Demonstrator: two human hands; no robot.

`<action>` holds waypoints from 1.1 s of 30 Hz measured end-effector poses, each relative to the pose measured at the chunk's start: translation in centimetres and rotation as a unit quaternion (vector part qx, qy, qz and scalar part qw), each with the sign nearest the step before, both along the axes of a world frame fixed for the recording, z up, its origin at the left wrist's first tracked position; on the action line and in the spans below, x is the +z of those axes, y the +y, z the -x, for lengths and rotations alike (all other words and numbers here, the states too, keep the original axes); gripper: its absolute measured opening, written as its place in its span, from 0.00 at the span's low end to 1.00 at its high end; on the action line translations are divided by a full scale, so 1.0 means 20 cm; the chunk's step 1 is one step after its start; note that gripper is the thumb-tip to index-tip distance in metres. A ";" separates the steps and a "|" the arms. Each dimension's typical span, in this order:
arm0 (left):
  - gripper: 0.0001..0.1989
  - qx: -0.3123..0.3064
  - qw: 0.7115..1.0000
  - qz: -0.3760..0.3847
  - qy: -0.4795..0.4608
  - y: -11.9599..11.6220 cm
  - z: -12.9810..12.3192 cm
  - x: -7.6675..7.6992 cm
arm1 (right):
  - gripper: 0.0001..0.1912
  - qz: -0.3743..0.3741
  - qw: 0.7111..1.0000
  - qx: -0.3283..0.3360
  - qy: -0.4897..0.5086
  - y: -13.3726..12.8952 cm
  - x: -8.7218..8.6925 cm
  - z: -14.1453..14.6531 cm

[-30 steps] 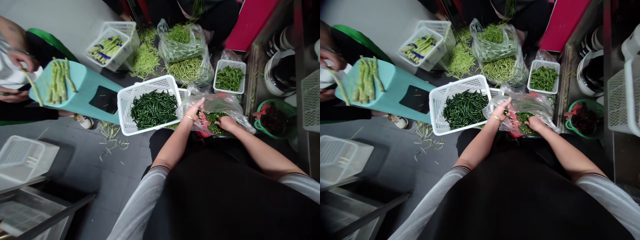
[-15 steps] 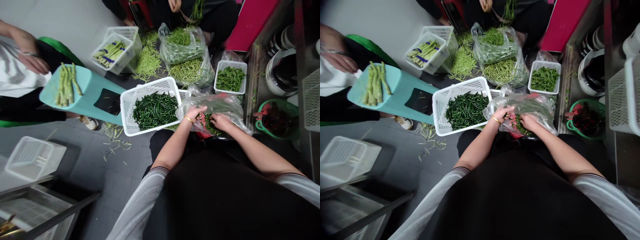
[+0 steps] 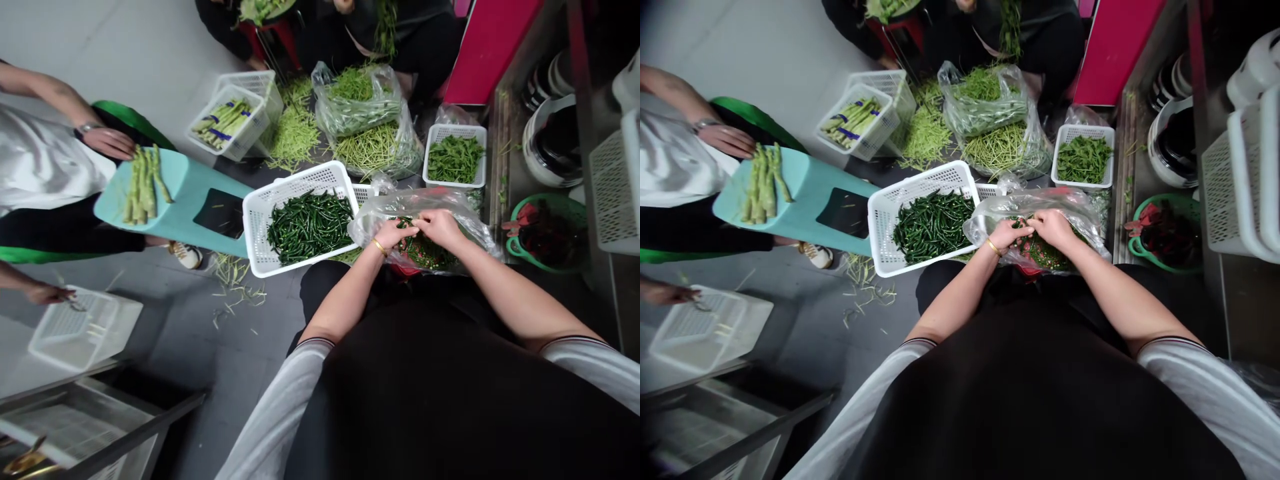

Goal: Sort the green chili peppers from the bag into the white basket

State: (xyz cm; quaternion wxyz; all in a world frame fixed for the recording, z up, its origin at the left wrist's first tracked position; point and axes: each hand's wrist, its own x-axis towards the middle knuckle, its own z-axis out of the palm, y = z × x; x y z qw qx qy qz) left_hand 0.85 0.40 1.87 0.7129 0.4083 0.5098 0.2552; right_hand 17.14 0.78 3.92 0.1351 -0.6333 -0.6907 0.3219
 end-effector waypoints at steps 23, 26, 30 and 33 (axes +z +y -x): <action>0.26 -0.073 0.992 0.054 0.087 0.09 0.04 -0.16 | 0.11 0.108 0.971 0.083 -0.197 -0.02 -0.16 -0.14; 0.22 -0.132 0.955 -0.077 0.252 0.08 0.06 -0.18 | 0.11 0.086 0.971 0.076 -0.212 -0.01 -0.20 -0.05; 0.18 -0.135 0.951 -0.154 0.232 0.11 0.11 -0.16 | 0.19 0.097 0.968 0.052 -0.225 0.02 -0.27 0.03; 0.17 -0.116 0.968 -0.142 0.173 0.13 0.12 -0.15 | 0.20 0.103 0.967 0.033 -0.230 0.04 -0.32 0.06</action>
